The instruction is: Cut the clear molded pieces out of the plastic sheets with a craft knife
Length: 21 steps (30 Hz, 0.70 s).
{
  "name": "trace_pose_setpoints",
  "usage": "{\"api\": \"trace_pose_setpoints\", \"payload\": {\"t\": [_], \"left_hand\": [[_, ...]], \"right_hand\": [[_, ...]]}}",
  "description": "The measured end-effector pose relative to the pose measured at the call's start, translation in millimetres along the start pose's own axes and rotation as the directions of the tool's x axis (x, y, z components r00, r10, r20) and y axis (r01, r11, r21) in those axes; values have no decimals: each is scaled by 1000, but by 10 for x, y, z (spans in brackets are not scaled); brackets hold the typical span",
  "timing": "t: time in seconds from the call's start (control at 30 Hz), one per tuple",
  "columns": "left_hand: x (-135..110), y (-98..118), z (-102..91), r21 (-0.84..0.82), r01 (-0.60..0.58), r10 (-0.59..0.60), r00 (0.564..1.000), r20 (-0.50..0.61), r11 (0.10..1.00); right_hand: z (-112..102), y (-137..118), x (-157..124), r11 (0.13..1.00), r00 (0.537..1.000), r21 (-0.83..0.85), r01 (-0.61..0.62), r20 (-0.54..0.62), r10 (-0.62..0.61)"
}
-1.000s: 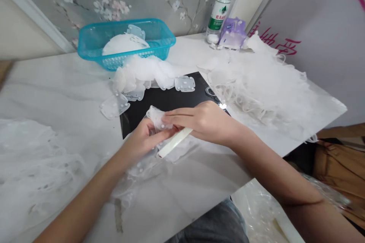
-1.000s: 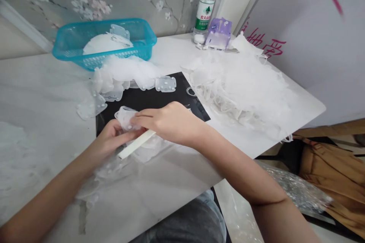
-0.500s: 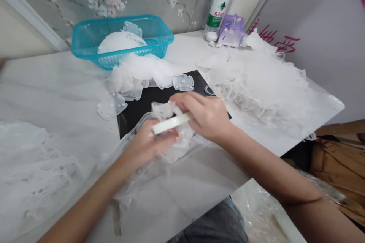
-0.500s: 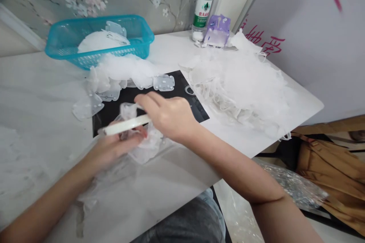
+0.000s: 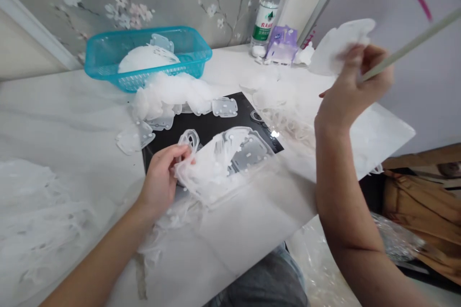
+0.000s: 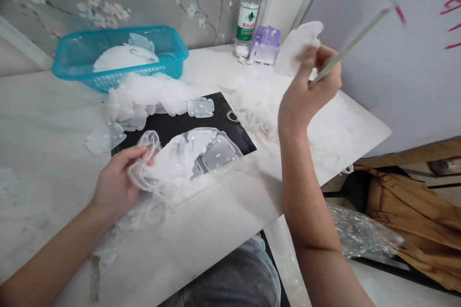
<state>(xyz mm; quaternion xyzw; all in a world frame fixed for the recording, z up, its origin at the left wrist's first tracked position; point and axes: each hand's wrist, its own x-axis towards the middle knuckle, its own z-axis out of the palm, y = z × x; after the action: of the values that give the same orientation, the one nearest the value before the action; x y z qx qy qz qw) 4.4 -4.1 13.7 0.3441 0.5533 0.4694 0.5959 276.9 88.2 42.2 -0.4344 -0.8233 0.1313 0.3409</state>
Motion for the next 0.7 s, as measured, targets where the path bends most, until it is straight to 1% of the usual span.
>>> {"api": "trace_pose_setpoints", "payload": {"t": [0.07, 0.2, 0.3, 0.37, 0.43, 0.47, 0.5, 0.53, 0.57, 0.6, 0.63, 0.67, 0.7], "left_hand": [[12, 5, 12, -8, -29, 29, 1000, -6, 1000], [20, 10, 36, 35, -75, 74, 997, 8, 997], [3, -9, 50, 79, -92, 91, 996, 18, 993], [-11, -38, 57, 95, -111, 108, 994, 35, 989], [-19, -69, 65, 117, -146, 142, 989, 44, 982], [-20, -79, 66, 139, -163, 158, 986, 48, 977], [-17, -81, 64, 177, -176, 169, 984, 55, 968], [-12, -74, 55, 238, -184, 172, 983, 71, 954], [-4, -56, 36, 322, -195, 171, 980, 101, 926], [4, -26, 5, 429, -216, 170, 975, 144, 877], [11, 15, -39, 548, -246, 162, 967, 198, 799], [13, 64, -95, 663, -288, 153, 955, 254, 691], [9, 117, -160, 760, -334, 151, 941, 303, 557]], "right_hand": [[103, -66, 17, 1000, 1000, -3, -11, 24, 11], [357, -227, 16, 998, 994, 27, -49, 96, 46], [447, -348, -14, 991, 981, 106, -84, 183, 64], [447, -419, -36, 978, 948, 162, -134, 308, 79], [423, -460, -52, 964, 887, 184, -190, 452, 89], [410, -465, -57, 961, 861, 183, -205, 500, 88], [399, -459, -60, 961, 846, 179, -208, 527, 85], [391, -445, -60, 963, 842, 173, -205, 533, 83], [384, -425, -59, 966, 848, 164, -198, 523, 85], [380, -401, -57, 970, 863, 147, -191, 496, 94], [377, -378, -54, 975, 885, 121, -184, 451, 111], [376, -358, -51, 980, 912, 89, -176, 391, 128], [377, -345, -48, 984, 939, 57, -166, 314, 140]]}}
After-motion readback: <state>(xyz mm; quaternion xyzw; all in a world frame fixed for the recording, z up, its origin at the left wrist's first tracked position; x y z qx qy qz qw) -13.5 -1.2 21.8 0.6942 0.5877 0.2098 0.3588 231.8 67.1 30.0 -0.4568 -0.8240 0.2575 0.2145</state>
